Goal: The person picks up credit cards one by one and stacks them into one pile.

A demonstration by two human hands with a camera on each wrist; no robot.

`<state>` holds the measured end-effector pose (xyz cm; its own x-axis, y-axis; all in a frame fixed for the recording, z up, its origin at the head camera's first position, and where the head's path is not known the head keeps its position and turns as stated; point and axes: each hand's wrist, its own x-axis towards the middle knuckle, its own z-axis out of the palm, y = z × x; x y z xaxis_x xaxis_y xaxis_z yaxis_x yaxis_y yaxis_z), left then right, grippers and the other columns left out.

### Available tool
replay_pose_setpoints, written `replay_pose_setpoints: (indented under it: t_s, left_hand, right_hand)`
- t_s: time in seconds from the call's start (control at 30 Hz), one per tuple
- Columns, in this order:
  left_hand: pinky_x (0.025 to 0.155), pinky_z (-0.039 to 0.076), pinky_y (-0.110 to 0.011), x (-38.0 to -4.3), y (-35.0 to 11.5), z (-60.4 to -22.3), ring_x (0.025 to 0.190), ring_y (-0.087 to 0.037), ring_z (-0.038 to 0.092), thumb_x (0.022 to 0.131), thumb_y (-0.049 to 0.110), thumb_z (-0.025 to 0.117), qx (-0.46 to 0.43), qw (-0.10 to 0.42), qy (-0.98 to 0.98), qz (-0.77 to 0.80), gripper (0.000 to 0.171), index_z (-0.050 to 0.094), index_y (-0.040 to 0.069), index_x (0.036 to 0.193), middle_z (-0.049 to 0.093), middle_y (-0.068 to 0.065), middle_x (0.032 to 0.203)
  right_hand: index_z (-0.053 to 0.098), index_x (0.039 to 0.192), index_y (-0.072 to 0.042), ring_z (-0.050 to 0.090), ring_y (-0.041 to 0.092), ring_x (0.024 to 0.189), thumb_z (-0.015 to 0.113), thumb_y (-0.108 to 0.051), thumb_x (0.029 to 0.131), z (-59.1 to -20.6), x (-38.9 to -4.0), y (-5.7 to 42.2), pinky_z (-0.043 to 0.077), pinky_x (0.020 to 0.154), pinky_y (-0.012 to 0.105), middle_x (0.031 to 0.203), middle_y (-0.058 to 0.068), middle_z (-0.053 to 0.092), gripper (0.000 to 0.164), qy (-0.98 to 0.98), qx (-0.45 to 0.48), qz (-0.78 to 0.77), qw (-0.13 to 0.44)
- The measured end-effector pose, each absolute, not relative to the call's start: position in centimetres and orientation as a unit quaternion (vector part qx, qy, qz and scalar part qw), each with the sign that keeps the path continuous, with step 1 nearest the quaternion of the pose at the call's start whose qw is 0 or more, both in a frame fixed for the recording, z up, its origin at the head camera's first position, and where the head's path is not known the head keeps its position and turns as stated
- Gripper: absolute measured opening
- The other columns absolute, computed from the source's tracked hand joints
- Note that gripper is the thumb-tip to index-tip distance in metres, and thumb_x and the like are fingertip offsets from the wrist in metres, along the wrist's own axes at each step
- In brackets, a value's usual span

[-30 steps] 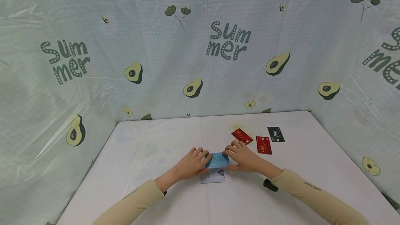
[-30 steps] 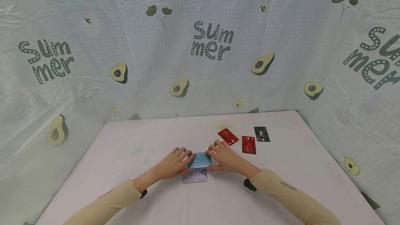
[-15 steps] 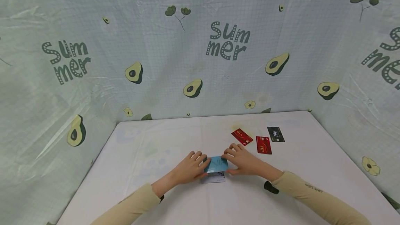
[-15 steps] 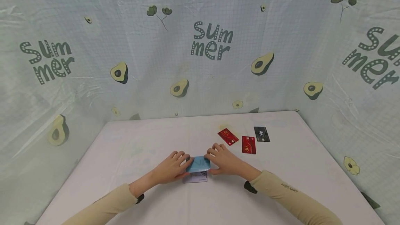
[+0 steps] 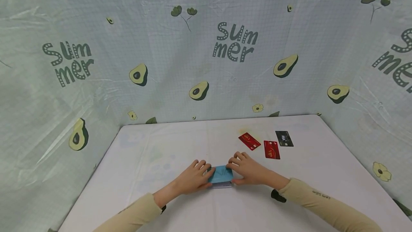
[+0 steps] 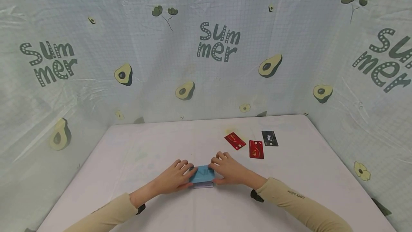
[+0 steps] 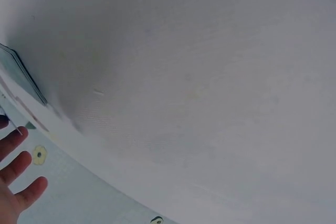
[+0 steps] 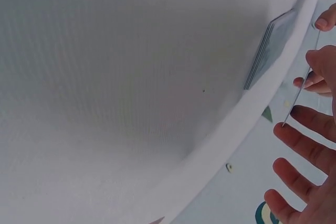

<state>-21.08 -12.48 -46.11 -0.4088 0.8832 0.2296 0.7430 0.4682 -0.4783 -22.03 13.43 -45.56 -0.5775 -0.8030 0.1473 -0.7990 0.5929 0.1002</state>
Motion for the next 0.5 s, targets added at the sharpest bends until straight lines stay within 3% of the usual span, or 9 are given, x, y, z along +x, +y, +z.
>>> replay_pose_setpoints:
  t_s: [0.5]
  left_hand:
    - [0.081, 0.042, -0.034, -20.58, -12.72, -46.59, 0.099, -0.017, 0.049, 0.088, 0.052, 0.041, -0.491, 0.210, -0.830, 0.159, 0.048, 0.051, 0.019, 0.121, 0.055, 0.000, 0.109]
  right_hand:
    - [0.053, 0.113, -0.020, 0.041, 0.015, 0.101, 0.058, -0.049, 0.080, -46.15, -21.70, 13.05, 0.037, 0.085, 0.034, 0.107, -0.004, 0.053, 0.045, -0.877, 0.465, -0.037, 0.114]
